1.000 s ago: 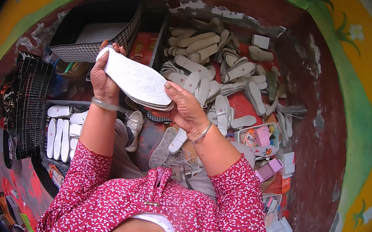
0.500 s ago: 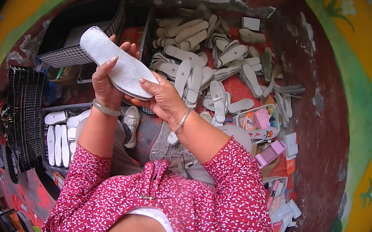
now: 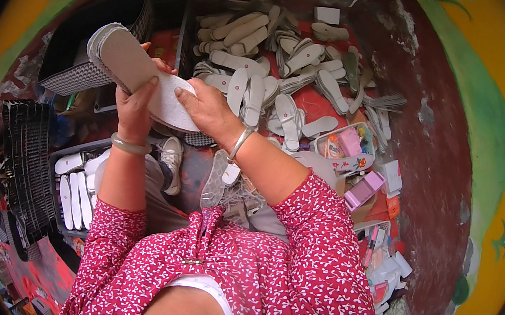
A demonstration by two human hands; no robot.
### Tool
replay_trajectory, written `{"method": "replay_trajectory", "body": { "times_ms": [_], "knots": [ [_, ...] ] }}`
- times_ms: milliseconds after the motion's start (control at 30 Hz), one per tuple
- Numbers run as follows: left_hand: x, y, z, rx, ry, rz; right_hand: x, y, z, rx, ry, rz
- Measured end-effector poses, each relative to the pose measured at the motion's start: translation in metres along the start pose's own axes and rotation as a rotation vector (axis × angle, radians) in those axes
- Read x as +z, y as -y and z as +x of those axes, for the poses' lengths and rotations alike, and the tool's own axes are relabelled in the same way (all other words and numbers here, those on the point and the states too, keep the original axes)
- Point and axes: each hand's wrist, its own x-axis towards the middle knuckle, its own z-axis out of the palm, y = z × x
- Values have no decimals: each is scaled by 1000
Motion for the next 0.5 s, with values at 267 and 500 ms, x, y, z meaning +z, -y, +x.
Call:
{"method": "replay_trajectory", "body": {
  "times_ms": [267,500],
  "knots": [
    [0,7,1,-247,-106,-620,24,-1,-4,158,21,697],
    [-4,12,-1,-175,-67,-398,22,-4,-2,180,-27,631]
  ]
}}
